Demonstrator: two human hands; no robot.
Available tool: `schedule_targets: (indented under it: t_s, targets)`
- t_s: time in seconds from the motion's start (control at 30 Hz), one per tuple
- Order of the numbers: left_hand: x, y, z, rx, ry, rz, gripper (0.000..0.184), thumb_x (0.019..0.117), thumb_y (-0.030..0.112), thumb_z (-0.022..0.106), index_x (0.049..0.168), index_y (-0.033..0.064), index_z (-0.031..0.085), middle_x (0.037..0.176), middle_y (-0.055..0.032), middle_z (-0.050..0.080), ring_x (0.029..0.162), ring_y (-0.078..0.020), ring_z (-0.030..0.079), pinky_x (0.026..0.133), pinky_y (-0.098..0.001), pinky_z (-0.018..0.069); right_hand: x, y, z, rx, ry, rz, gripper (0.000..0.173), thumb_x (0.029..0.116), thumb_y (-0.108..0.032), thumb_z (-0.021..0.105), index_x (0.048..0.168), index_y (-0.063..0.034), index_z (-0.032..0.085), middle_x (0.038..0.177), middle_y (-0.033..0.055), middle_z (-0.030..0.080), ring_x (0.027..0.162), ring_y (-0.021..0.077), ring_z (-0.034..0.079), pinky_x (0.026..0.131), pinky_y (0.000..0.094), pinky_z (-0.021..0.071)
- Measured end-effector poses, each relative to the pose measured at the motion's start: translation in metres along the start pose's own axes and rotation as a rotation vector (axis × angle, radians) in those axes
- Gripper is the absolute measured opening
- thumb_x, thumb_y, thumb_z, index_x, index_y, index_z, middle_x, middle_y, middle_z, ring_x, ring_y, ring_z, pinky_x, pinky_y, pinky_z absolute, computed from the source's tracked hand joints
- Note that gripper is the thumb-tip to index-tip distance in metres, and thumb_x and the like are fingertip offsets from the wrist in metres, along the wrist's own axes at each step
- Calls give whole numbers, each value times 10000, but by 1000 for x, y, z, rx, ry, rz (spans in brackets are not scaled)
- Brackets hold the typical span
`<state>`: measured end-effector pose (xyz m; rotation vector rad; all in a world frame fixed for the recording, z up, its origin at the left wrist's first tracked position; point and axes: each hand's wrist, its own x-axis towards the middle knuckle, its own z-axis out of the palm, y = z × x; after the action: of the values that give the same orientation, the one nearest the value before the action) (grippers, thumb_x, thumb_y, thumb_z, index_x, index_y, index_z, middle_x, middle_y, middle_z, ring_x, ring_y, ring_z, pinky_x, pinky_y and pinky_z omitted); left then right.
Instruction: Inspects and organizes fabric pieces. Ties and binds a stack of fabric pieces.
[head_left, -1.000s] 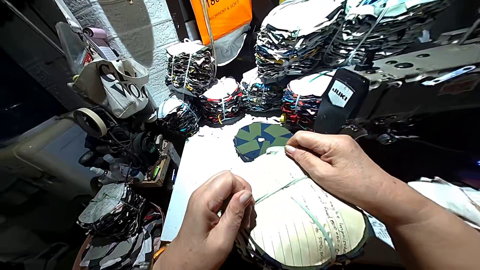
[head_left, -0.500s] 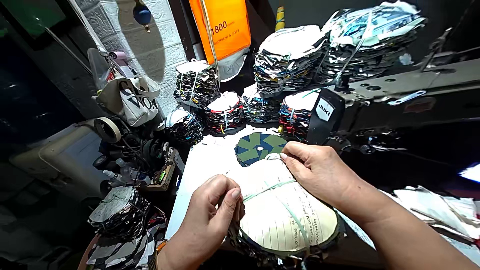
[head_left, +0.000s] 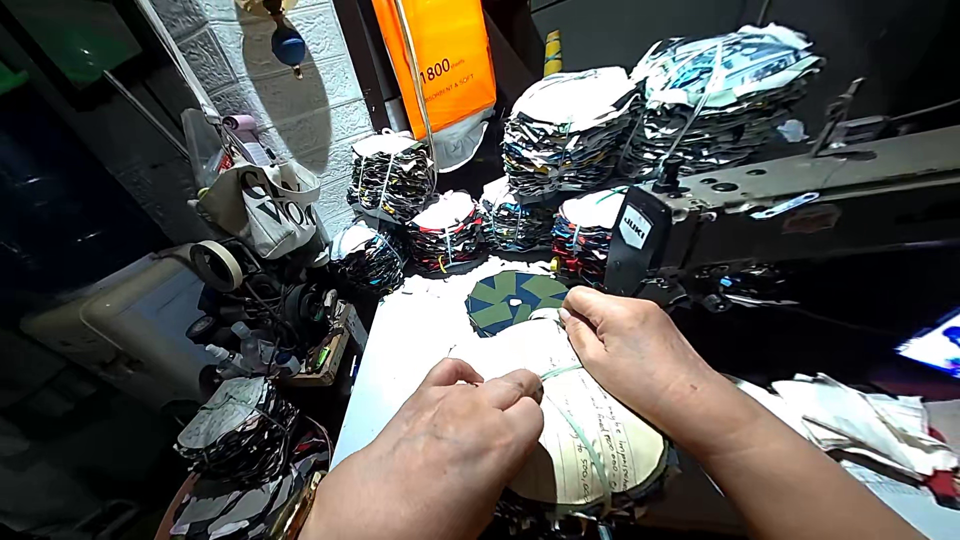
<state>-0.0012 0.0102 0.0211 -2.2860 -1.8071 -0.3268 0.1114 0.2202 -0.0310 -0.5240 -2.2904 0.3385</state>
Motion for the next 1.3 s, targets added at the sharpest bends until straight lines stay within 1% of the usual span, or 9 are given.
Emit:
schedule_targets:
  t_s: [0.1,0.2,0.37,0.47,0.63,0.8,0.93,1.17,1.3]
  targets:
    - [0,2,-2,28,-35,-9,153,1017,78,490,974,105,634,1308,-32,675,1067,-136,685,894,-363,516,0,1,1,87,-8,44,202,1007,-96,568,809,-121,597,629,-12,535,545,121,547,489,336,453]
    - [-1,-1,-1,9,-25,-22,160,1018,78,484,976,98,637,1297,-37,681,1082,-139,680,887,-374,508,2,7,-5,519,-3,169,203,1061,-142,503,917,-95,636,646,-14,519,502,69,449,464,239,377]
    - [-4,-4,1,-20,-19,-21,142,1008,72,490,938,102,610,1311,-44,680,1123,-145,677,911,-387,510,8,11,-44,1268,28,302,308,1109,-228,375,919,-204,615,744,-73,557,590,12,519,556,172,499]
    - [-4,-4,3,-7,2,-16,135,993,63,498,939,102,615,1300,-53,689,1129,-151,680,912,-398,510,1,20,-58,961,-70,142,264,1081,-242,428,930,-225,644,766,-79,586,526,-17,451,463,122,371]
    - [-5,-5,7,-7,34,-7,147,1005,63,487,949,101,617,1310,-63,685,1137,-155,679,933,-392,502,-20,33,-43,286,-256,-191,227,978,-443,564,1019,-299,734,905,-161,635,652,-38,541,529,163,459]
    - [-7,-4,7,29,42,-6,167,1012,65,474,932,106,615,1334,-58,679,1127,-139,682,932,-371,496,-27,32,-36,116,-152,-251,172,909,-274,581,878,-217,740,816,-130,628,729,-36,614,619,143,540]
    - [-7,-5,8,19,59,-2,168,1009,56,479,932,102,620,1326,-62,682,1128,-153,683,922,-376,505,-22,30,-38,140,-148,-259,161,892,-289,541,815,-253,677,776,-149,557,660,-58,536,522,140,449]
    - [-6,-3,9,27,61,4,165,1013,62,476,936,96,617,1337,-78,677,1151,-160,681,973,-390,495,-3,-7,-62,801,-458,-188,128,967,-293,615,915,-230,713,790,-95,637,677,-15,587,571,126,479]
    - [-8,-3,9,19,54,-12,164,1016,56,477,934,92,615,1350,-93,666,1129,-175,689,982,-397,493,11,4,-55,657,-344,-83,125,943,-233,594,890,-237,707,741,-72,651,607,43,591,504,174,473]
